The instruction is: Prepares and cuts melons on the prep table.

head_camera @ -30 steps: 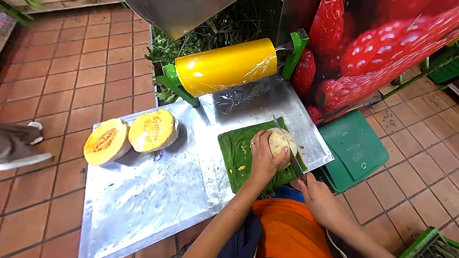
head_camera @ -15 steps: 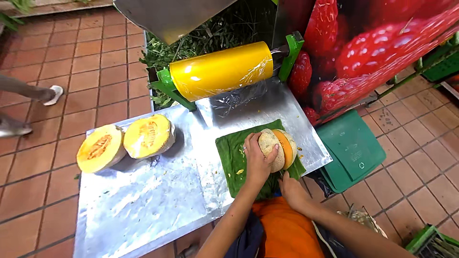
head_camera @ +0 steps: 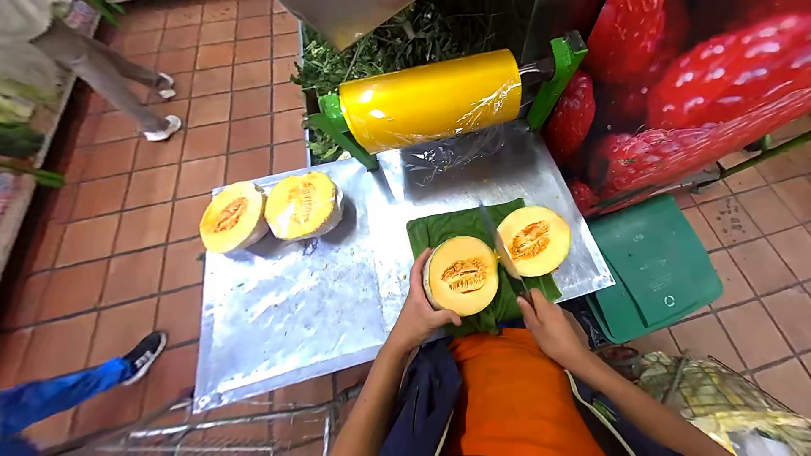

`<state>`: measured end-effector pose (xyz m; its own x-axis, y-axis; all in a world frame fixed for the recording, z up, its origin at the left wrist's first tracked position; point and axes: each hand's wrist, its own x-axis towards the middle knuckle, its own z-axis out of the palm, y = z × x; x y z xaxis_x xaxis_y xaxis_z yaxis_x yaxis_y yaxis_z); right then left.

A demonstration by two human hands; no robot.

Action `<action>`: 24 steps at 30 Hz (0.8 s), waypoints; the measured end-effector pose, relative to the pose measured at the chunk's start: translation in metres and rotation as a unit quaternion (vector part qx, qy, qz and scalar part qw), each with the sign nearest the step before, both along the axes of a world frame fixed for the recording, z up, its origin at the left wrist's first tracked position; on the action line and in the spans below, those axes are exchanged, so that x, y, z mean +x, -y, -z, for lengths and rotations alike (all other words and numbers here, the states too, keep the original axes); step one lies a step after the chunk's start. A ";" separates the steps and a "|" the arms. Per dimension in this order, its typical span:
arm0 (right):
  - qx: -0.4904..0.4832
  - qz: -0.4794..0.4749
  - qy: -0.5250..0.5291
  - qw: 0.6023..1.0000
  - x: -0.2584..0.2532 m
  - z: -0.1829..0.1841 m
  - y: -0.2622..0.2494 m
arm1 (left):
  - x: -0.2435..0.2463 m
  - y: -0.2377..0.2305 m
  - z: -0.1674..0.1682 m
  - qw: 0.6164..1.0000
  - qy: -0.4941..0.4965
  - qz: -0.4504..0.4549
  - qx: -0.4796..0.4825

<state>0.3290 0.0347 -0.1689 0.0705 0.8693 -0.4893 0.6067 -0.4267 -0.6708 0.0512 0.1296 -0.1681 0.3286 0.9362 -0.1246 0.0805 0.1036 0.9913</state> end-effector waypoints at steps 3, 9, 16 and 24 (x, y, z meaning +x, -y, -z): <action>0.086 0.033 0.008 0.996 0.006 -0.009 0.004 | -0.010 0.005 0.002 0.997 -0.073 0.011 0.027; 0.102 0.007 0.074 0.992 -0.005 -0.036 -0.008 | -0.013 0.001 0.005 0.991 -0.129 -0.014 0.021; -0.061 -0.036 0.145 0.987 -0.032 -0.060 -0.039 | -0.008 0.002 0.007 0.979 -0.187 -0.014 0.075; -0.172 -0.094 0.124 0.973 0.006 -0.078 0.043 | -0.002 0.014 0.016 0.987 -0.118 -0.094 0.047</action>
